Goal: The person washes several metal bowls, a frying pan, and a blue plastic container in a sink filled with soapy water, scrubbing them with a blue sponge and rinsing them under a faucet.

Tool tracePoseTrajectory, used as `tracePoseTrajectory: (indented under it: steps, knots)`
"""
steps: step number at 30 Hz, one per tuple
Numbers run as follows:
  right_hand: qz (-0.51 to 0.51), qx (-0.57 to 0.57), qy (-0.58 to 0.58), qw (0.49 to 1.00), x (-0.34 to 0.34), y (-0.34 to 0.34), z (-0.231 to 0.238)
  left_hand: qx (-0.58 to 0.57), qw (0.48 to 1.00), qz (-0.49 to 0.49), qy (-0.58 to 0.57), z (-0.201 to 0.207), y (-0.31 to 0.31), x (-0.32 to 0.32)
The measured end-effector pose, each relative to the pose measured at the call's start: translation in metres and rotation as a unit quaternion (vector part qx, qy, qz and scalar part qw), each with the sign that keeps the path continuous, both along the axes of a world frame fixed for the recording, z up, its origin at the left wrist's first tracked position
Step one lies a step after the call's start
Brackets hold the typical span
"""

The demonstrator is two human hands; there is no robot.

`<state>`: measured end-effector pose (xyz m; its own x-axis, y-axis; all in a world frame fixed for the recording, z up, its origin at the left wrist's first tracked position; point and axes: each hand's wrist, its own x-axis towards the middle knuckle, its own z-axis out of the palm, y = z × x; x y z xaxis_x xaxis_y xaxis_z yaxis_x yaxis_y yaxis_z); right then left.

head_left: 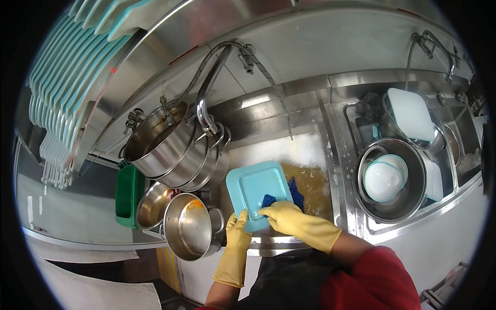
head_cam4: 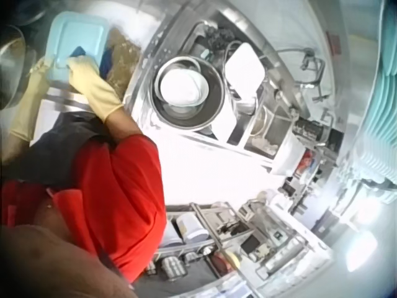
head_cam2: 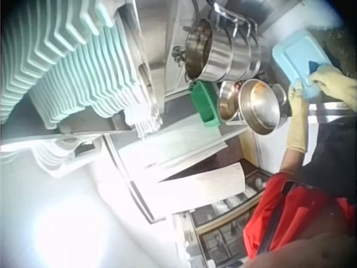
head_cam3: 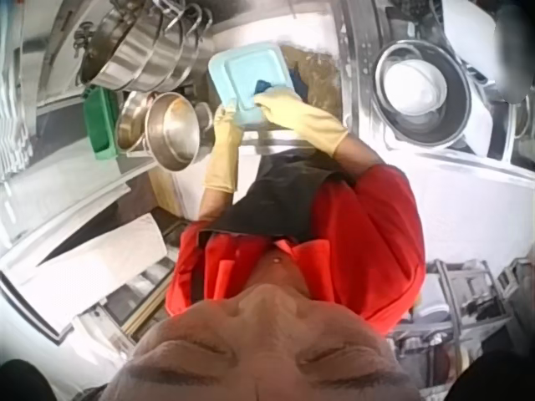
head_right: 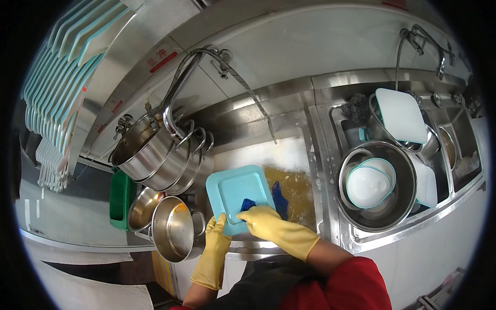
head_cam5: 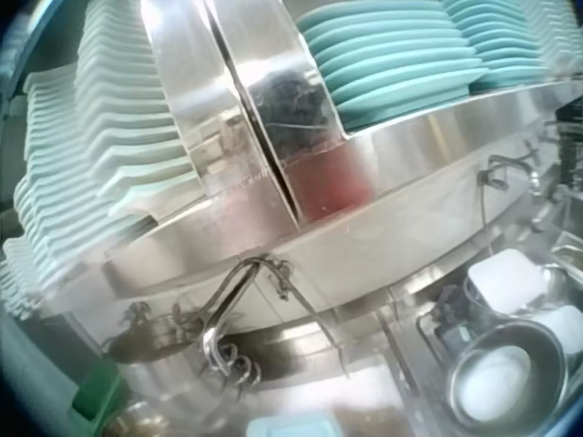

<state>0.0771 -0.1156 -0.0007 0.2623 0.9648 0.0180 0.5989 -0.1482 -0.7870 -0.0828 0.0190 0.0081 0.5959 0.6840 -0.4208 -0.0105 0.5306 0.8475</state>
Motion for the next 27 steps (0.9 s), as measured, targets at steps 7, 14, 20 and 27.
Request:
tracePoseTrajectory:
  steps: [7, 14, 20, 27]
  knots:
    - [-0.002, 0.048, -0.218, 0.975, 0.009, 0.035, 0.040, 0.045, 0.997, -0.033, 0.054, 0.015, -0.001, 0.004]
    - [-0.082, -0.061, -0.124, 0.987, 0.047, 0.049, 0.028, 0.044, 0.995, 0.013, 0.084, 0.032, -0.008, -0.001]
    - [-0.136, -0.090, 0.008, 0.987, 0.067, 0.037, -0.002, 0.050, 0.994, 0.031, 0.093, 0.049, -0.005, 0.004]
    - [-0.168, -0.334, -0.117, 0.920, 0.084, -0.003, -0.099, 0.009, 0.992, 0.078, 0.097, 0.037, -0.009, -0.004]
